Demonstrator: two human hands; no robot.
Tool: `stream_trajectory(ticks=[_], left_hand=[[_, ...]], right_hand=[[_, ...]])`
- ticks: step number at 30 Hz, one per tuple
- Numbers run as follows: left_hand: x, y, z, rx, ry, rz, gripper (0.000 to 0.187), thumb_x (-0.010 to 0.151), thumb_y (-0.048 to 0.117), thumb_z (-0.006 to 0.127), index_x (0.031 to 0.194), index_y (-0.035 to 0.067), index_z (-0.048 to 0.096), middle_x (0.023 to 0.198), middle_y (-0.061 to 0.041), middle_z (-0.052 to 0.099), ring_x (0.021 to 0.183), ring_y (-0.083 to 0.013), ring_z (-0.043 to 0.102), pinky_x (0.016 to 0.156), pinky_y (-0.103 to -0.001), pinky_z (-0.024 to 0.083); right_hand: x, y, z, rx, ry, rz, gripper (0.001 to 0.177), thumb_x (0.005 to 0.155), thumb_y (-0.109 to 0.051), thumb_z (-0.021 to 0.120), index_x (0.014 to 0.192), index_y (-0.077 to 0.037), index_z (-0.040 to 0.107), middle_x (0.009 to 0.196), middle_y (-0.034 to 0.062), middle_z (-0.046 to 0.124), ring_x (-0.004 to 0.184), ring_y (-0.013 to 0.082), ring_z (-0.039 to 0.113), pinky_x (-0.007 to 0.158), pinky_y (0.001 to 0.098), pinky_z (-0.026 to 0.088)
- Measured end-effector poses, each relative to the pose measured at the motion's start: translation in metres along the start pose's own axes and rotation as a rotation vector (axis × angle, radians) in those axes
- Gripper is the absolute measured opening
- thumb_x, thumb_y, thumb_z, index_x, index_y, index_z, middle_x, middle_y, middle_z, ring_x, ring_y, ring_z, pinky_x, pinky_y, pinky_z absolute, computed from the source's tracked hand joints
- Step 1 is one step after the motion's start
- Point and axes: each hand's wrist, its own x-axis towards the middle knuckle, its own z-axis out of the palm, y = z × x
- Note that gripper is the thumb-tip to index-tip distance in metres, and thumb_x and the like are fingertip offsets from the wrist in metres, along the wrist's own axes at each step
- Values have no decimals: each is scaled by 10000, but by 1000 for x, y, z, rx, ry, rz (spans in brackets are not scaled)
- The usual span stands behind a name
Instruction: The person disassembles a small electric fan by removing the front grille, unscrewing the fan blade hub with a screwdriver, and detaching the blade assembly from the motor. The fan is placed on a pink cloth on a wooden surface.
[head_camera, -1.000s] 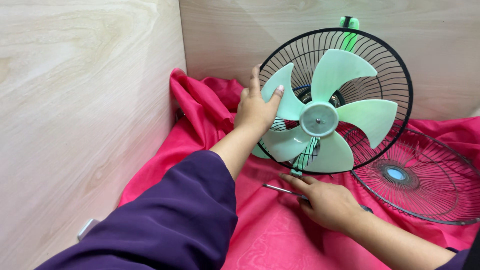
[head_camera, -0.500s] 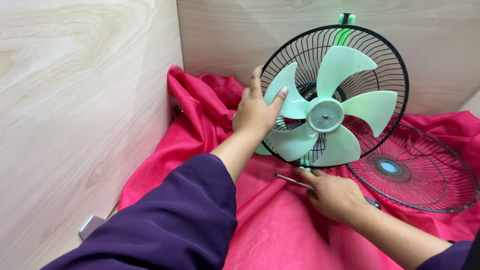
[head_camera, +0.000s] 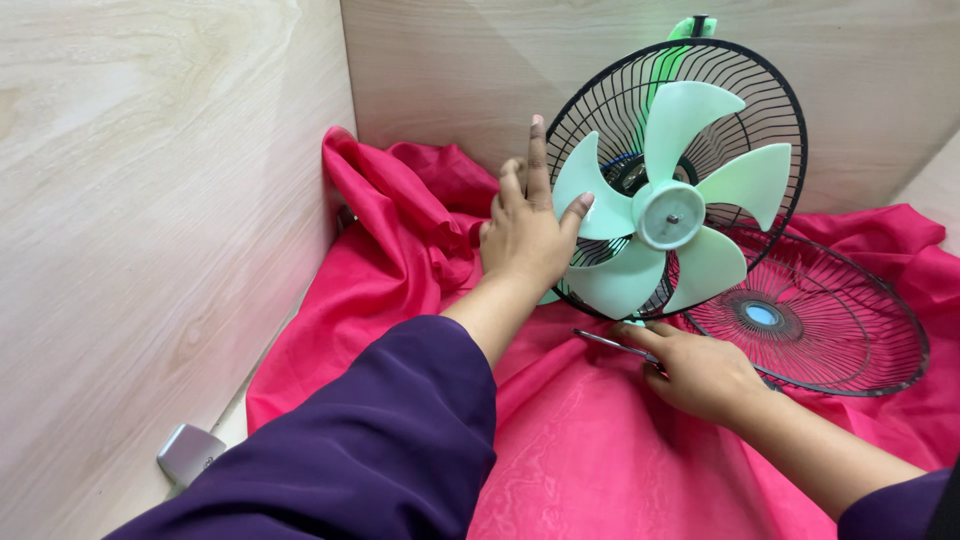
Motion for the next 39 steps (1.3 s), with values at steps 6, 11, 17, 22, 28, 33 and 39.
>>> stream_trajectory(ticks=[6, 11, 17, 22, 28, 33, 39], left_hand=[[-20, -7, 2, 361, 279, 518, 911, 913, 724, 590, 1625, 462, 86, 1734, -126, -2, 1619, -283, 38, 1260, -736, 31], [-27, 11, -4, 428, 69, 577, 981, 855, 741, 657, 1631, 460, 127, 1750, -95, 11, 1630, -255, 1, 1256, -735, -49], [-26, 24, -8, 662, -198, 564, 1184, 727, 607, 796, 1593, 486, -2, 1720, -57, 144, 1592, -275, -4, 1194, -681, -72], [-23, 24, -3, 695, -234, 543, 1189, 742, 572, 796, 1573, 479, -48, 1680, -38, 255, 1576, -281, 21, 1181, -675, -75], [-26, 21, 4, 599, -182, 517, 1137, 752, 539, 793, 1581, 461, 18, 1628, -39, 349, 1575, -277, 103, 1201, -682, -58], [-31, 22, 13, 531, -129, 480, 1063, 760, 469, 808, 1582, 454, 134, 1572, -51, 418, 1550, -276, 186, 1208, -692, -39], [-37, 19, 20, 503, -73, 466, 1069, 731, 422, 818, 1569, 466, 156, 1602, -48, 390, 1546, -235, 195, 1213, -680, -49]], right_hand=[[7, 17, 18, 385, 49, -68, 673, 821, -195, 716, 1446, -273, 481, 1246, 111, 597, 1097, 285, 649, 915, 393, 556], [7, 32, 23, 496, -22, 12, 701, 794, -110, 742, 1451, -270, 555, 1189, 79, 625, 1080, 233, 649, 948, 363, 553], [-16, 35, 18, 778, -305, 187, 607, 934, -177, 635, 1488, -321, 431, 936, 19, 706, 820, 172, 696, 809, 336, 586], [-36, 26, 2, 945, -374, 317, 597, 963, -215, 605, 1506, -347, 399, 842, 55, 644, 671, 168, 657, 647, 336, 576], [-59, 15, -20, 1210, -301, 629, 402, 1005, -281, 567, 1404, -252, 531, 807, 80, 577, 524, 206, 547, 441, 362, 451], [-70, 14, -22, 1468, -205, 667, 338, 979, -295, 547, 1298, -185, 568, 794, 74, 578, 495, 198, 534, 390, 329, 423], [-78, 8, -17, 1642, -198, 656, 280, 972, -316, 531, 1190, -150, 585, 776, 44, 579, 489, 161, 522, 363, 281, 416]])
